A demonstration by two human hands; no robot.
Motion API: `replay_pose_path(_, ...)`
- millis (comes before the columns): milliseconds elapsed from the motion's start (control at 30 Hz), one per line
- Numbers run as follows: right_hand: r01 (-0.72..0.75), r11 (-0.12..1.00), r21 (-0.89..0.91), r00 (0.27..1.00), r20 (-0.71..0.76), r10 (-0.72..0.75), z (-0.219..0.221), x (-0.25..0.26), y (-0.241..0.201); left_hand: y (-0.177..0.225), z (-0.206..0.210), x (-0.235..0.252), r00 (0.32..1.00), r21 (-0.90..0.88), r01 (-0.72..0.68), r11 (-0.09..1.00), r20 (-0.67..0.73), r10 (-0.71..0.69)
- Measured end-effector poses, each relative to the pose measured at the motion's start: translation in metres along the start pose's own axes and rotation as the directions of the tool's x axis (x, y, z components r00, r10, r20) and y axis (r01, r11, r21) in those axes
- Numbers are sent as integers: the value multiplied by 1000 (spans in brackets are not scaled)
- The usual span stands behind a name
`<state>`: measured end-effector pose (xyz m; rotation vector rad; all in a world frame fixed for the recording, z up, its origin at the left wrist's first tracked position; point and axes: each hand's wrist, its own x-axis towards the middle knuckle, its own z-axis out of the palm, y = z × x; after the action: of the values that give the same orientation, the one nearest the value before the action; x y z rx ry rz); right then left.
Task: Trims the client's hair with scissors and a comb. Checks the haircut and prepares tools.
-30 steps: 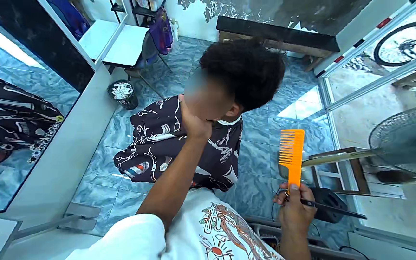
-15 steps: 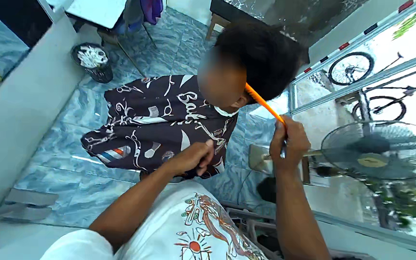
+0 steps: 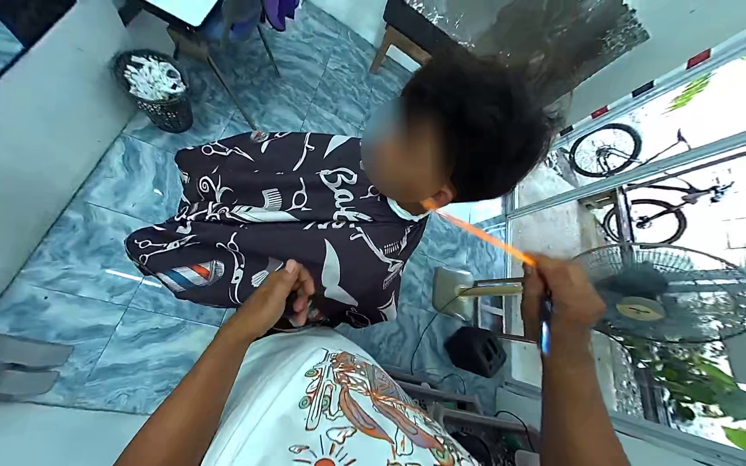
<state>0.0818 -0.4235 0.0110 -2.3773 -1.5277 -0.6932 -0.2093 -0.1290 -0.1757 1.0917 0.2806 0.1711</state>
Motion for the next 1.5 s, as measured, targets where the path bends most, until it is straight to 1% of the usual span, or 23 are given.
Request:
replay_pose_path(33, 1, 999, 37, 1000, 2, -1, -3, -4, 1, -2, -6, -3, 999, 4, 4, 1000, -52, -4)
replay_pose_path(100, -38, 993, 107, 996, -71, 46, 1, -4, 4, -6, -16, -12, 992, -4, 35, 999, -122, -35)
replay_pose_path(200, -106, 976, 190, 971, -190, 143, 31, 14, 26, -1, -21, -13, 990, 24, 77, 997, -119, -74)
replay_pose_path(267, -118, 977, 177, 975, -167, 148, 46, 21, 29, 5, -19, -12, 991, 48, 77, 996, -110, -71)
replay_pose_path(333, -83, 978, 189, 989, -103, 104, 54, 11, 22, 12, -19, -9, 992, 66, 64, 996, -113, -56)
replay_pose_path(367, -52, 973, 223, 990, -113, 79, 56, 3, 18, 15, -18, -6, 992, 74, 52, 996, -117, -43)
replay_pose_path(467, -25, 944, 328, 963, -246, 111, 61, -14, 19, 19, -12, -1, 988, 98, 50, 994, -154, -34)
replay_pose_path(567, -90, 932, 352, 910, -352, 220, 77, -4, 30, 17, 1, 5, 990, 119, 66, 991, -134, -50)
replay_pose_path(633, -67, 923, 380, 925, -324, 200, 93, 6, 21, 17, 9, 8, 993, 125, 73, 990, -104, -60)
replay_pose_path(733, -17, 846, 534, 951, -252, 178, 105, 2, -8, 17, 16, 14, 996, 159, 60, 985, -72, -49)
replay_pose_path(800, -100, 780, 617, 888, -298, 350, 106, -10, -18, 13, 16, 15, 997, 221, 25, 975, -75, -9)
replay_pose_path(867, -227, 700, 678, 741, -346, 575, 114, -8, -22, 11, 15, 17, 998, 293, -6, 956, -64, 26)
replay_pose_path(900, -265, 678, 686, 688, -358, 631, 121, -2, -23, 11, 15, 18, 998, 312, -18, 950, -51, 36)
replay_pose_path(933, -277, 676, 683, 675, -363, 643, 129, 6, -28, 12, 16, 20, 999, 319, -26, 947, -32, 38)
replay_pose_path(967, -263, 688, 676, 703, -354, 617, 137, 13, -38, 14, 17, 22, 999, 317, -34, 948, -5, 37)
replay_pose_path(1000, -223, 710, 668, 760, -337, 555, 146, 19, -51, 15, 18, 24, 999, 308, -38, 951, 22, 33)
replay_pose_path(1067, -104, 749, 654, 872, -302, 385, 157, 24, -81, 17, 22, 28, 998, 303, -49, 952, 55, 33)
replay_pose_path(1100, -50, 750, 659, 895, -304, 327, 156, 23, -94, 19, 23, 29, 997, 312, -60, 948, 65, 41)
replay_pose_path(1167, -10, 719, 695, 880, -336, 337, 141, 15, -104, 22, 24, 31, 996, 346, -83, 934, 60, 66)
replay_pose_path(1300, -216, 688, 692, 747, -336, 573, 110, 8, -71, 11, 17, 20, 998, 370, -54, 928, 1, 58)
replay_pose_path(1367, -236, 684, 691, 683, -383, 622, 113, 22, -57, 4, 13, 15, 999, 376, -48, 925, 5, 50)
replay_pose_path(1433, -206, 696, 688, 696, -397, 599, 126, 40, -68, -2, 10, 12, 999, 364, -39, 931, 11, 37)
replay_pose_path(1500, -139, 714, 686, 768, -381, 515, 141, 54, -98, -7, 10, 11, 999, 353, -30, 935, 26, 22)
